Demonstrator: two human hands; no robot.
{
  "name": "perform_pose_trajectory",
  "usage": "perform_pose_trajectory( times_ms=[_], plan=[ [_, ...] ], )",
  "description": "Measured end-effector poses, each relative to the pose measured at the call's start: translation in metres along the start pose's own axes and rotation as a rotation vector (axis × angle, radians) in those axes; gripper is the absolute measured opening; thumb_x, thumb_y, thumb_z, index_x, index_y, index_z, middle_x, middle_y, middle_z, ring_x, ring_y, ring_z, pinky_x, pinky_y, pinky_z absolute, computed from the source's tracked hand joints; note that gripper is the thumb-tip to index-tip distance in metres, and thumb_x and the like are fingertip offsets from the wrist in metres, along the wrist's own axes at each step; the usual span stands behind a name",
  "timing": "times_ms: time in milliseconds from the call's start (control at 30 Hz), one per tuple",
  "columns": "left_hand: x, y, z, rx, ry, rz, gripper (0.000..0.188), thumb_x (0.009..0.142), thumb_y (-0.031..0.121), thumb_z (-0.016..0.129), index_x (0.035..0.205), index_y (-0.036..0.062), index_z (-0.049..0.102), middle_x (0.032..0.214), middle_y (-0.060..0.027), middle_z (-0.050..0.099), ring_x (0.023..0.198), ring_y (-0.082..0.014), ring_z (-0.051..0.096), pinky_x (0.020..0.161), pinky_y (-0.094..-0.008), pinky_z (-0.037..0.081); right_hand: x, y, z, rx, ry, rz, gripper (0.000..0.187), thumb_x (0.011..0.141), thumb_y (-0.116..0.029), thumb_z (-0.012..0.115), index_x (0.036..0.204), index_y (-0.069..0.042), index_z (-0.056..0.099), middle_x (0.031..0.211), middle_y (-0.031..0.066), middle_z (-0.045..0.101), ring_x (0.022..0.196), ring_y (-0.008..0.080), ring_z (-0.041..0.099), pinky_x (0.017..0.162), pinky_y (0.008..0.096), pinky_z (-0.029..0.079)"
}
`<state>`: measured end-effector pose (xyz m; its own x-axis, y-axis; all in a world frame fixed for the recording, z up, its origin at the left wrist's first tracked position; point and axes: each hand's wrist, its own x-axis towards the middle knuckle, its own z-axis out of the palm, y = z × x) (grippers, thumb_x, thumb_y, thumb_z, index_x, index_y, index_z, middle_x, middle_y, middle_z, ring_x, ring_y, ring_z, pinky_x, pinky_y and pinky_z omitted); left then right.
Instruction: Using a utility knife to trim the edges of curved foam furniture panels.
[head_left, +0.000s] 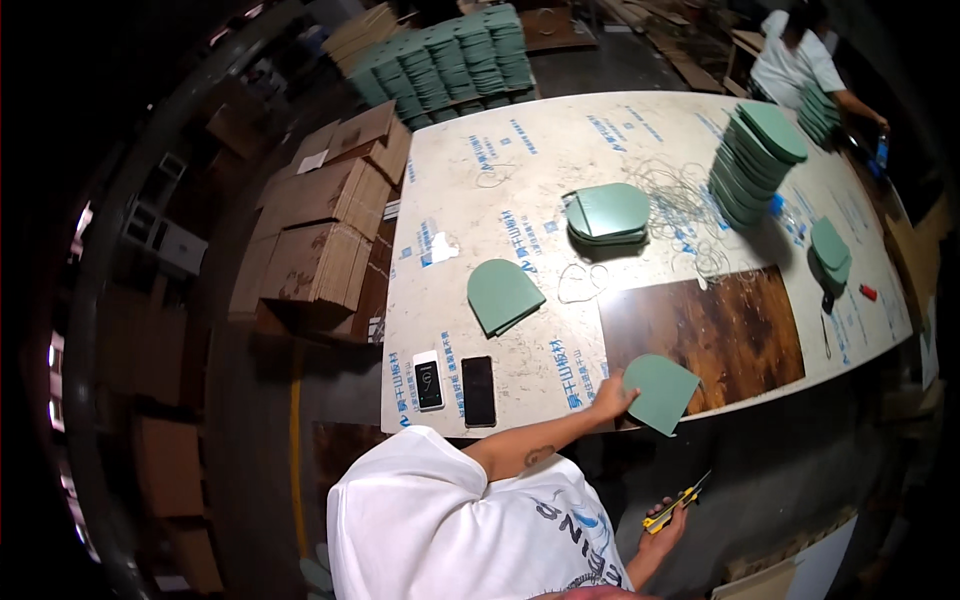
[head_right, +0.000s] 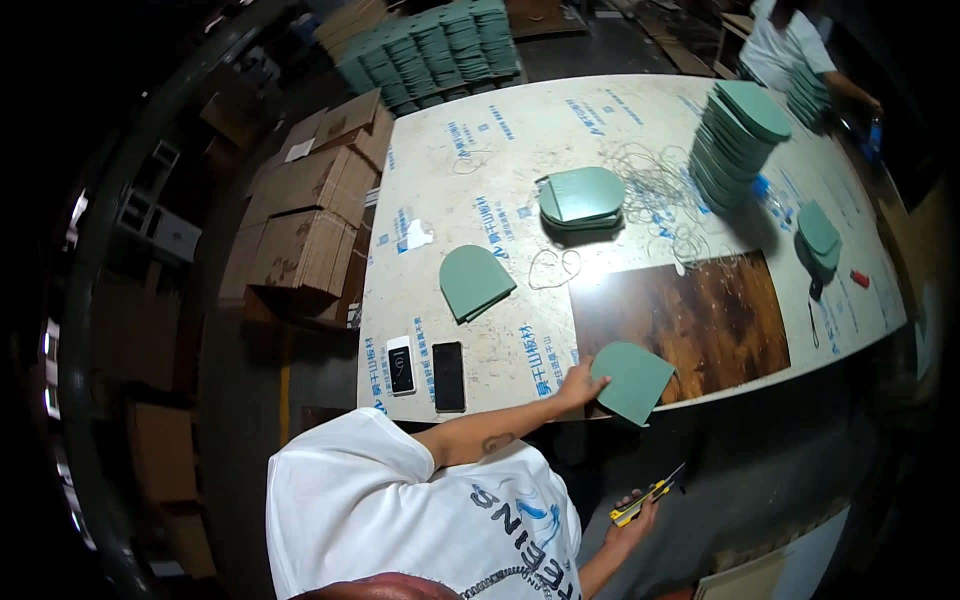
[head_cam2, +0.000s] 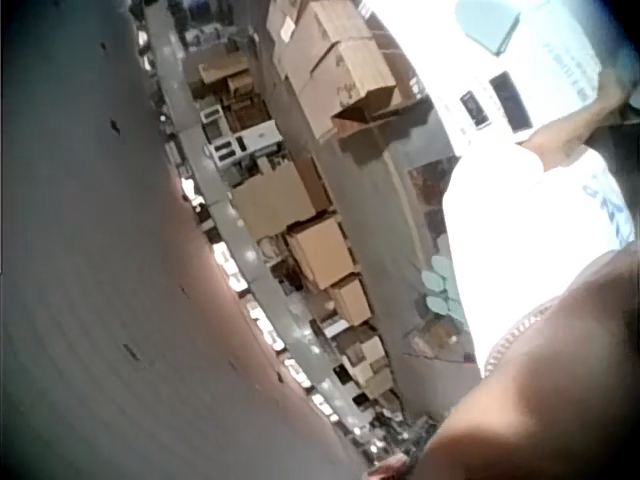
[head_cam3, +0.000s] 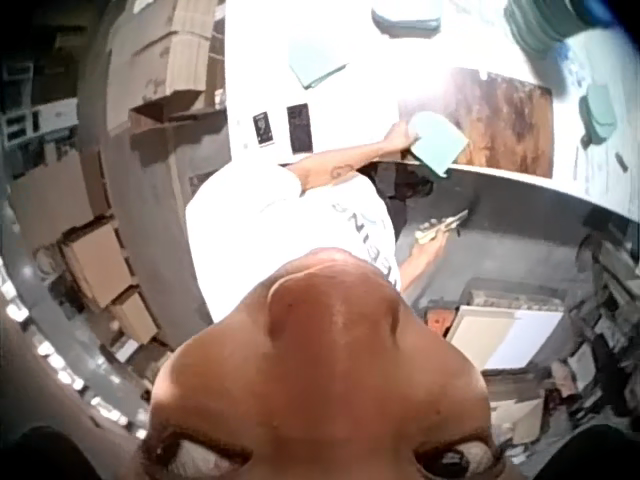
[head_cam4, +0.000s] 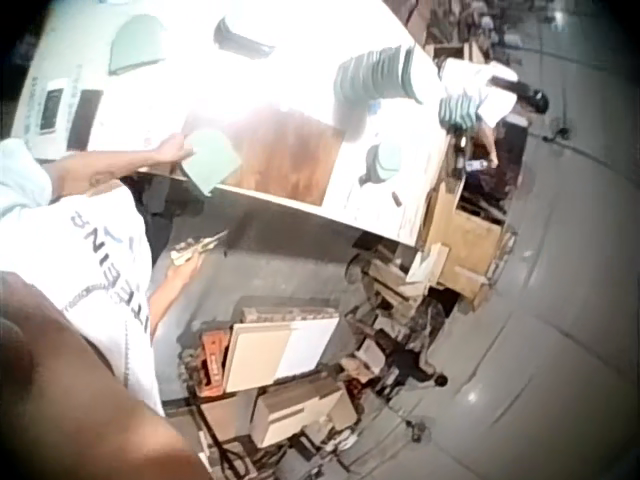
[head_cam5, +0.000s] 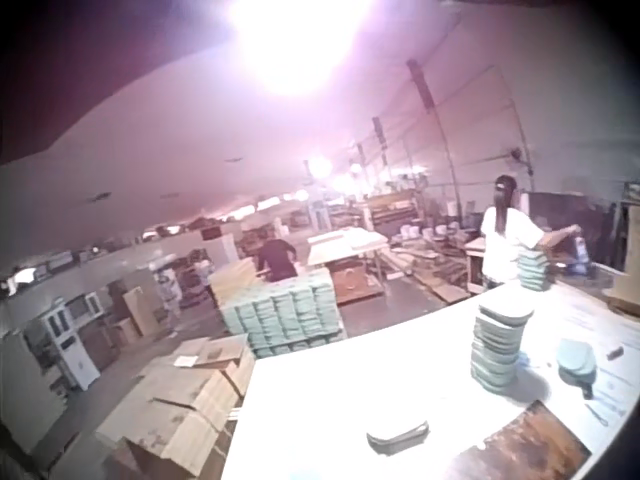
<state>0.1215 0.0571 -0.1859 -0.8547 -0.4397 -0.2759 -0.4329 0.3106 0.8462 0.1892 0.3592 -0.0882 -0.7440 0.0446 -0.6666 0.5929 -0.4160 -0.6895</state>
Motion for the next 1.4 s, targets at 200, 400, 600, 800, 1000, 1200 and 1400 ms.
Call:
perform_pose_trajectory(
  times_ms=[200, 400, 600, 800, 1000, 1200, 1400],
  plan=[
    [0.001, 0.058, 0.013, 0.625, -0.005, 0.231, 0.085, 0.08, 0.031, 0.074, 0.152, 0.007, 0.036, 0.159, -0.0298, 0.023, 0.145, -0.0494, 0.025, 0.114, -0.0676, 0.018, -0.014, 0.021, -0.022, 0.034, 0.093, -0.022, 0.037, 0.099, -0.023, 0.058, 0.133, -0.009, 0.054, 0.096, 0.0074, 0.064, 0.074, 0.0166, 0.06, 0.064, 0.0305, 0.051],
    [0.056, 0.05, -0.003, 0.669, -0.179, 0.662, 0.083, 0.085, 0.051, 0.068, 0.144, -0.0018, 0.043, 0.146, -0.0305, 0.04, 0.135, -0.0463, 0.036, 0.112, -0.0605, 0.026, 0.001, 0.003, 0.035, -0.207, -0.017, 0.001, 0.029, 0.095, -0.011, 0.062, 0.122, -0.003, 0.053, 0.091, 0.0116, 0.068, 0.064, 0.0196, 0.067, 0.054, 0.0321, 0.055],
    [0.034, 0.046, 0.013, 0.629, -0.051, 0.678, 0.078, 0.088, 0.057, 0.063, 0.141, 0.0034, 0.045, 0.131, -0.0221, 0.047, 0.123, -0.0412, 0.042, 0.107, -0.0528, 0.03, 0.013, -0.007, 0.065, -0.748, 0.09, -0.081, 0.035, 0.097, -0.012, 0.055, 0.128, 0.002, 0.051, 0.083, 0.0109, 0.065, 0.054, 0.0161, 0.063, 0.051, 0.0307, 0.053],
    [0.024, 0.042, 0.021, 0.666, -0.082, 0.724, 0.075, 0.092, 0.057, 0.058, 0.142, 0.0018, 0.045, 0.135, -0.0207, 0.046, 0.129, -0.039, 0.039, 0.11, -0.0524, 0.026, 0.048, 0.0, 0.059, -1.201, -0.038, -0.273, 0.039, 0.097, -0.019, 0.055, 0.127, 0.004, 0.052, 0.076, 0.0138, 0.066, 0.054, 0.0197, 0.064, 0.053, 0.0348, 0.053],
    [0.028, 0.036, 0.023, 0.731, -0.055, 0.733, 0.075, 0.095, 0.058, 0.052, 0.144, 0.0017, 0.044, 0.143, -0.018, 0.045, 0.137, -0.034, 0.035, 0.114, -0.0514, 0.022, 0.051, -0.021, 0.079, -1.414, -0.126, -0.039, 0.034, 0.095, -0.019, 0.053, 0.113, 0.009, 0.053, 0.091, 0.0297, 0.066, 0.081, 0.0395, 0.066, 0.076, 0.0476, 0.052],
    [0.033, 0.036, 0.025, 0.772, -0.097, 0.668, 0.078, 0.096, 0.061, 0.049, 0.147, 0.0018, 0.041, 0.149, -0.0165, 0.042, 0.142, -0.0329, 0.031, 0.118, -0.0505, 0.018, 0.041, -0.021, 0.077, -1.52, -0.16, -0.01, 0.031, 0.096, -0.018, 0.055, 0.109, 0.009, 0.047, 0.077, 0.027, 0.067, 0.064, 0.0364, 0.069, 0.065, 0.0463, 0.055],
    [0.035, 0.034, 0.025, 0.811, -0.067, 0.711, 0.078, 0.095, 0.059, 0.053, 0.144, 0.0003, 0.044, 0.149, -0.0155, 0.044, 0.14, -0.0329, 0.035, 0.116, -0.0513, 0.023, 0.036, -0.011, 0.078, -1.574, -0.135, -0.062, 0.029, 0.094, -0.016, 0.059, 0.104, 0.006, 0.045, 0.088, 0.0338, 0.066, 0.088, 0.0534, 0.063, 0.077, 0.0574, 0.051]
  ],
)
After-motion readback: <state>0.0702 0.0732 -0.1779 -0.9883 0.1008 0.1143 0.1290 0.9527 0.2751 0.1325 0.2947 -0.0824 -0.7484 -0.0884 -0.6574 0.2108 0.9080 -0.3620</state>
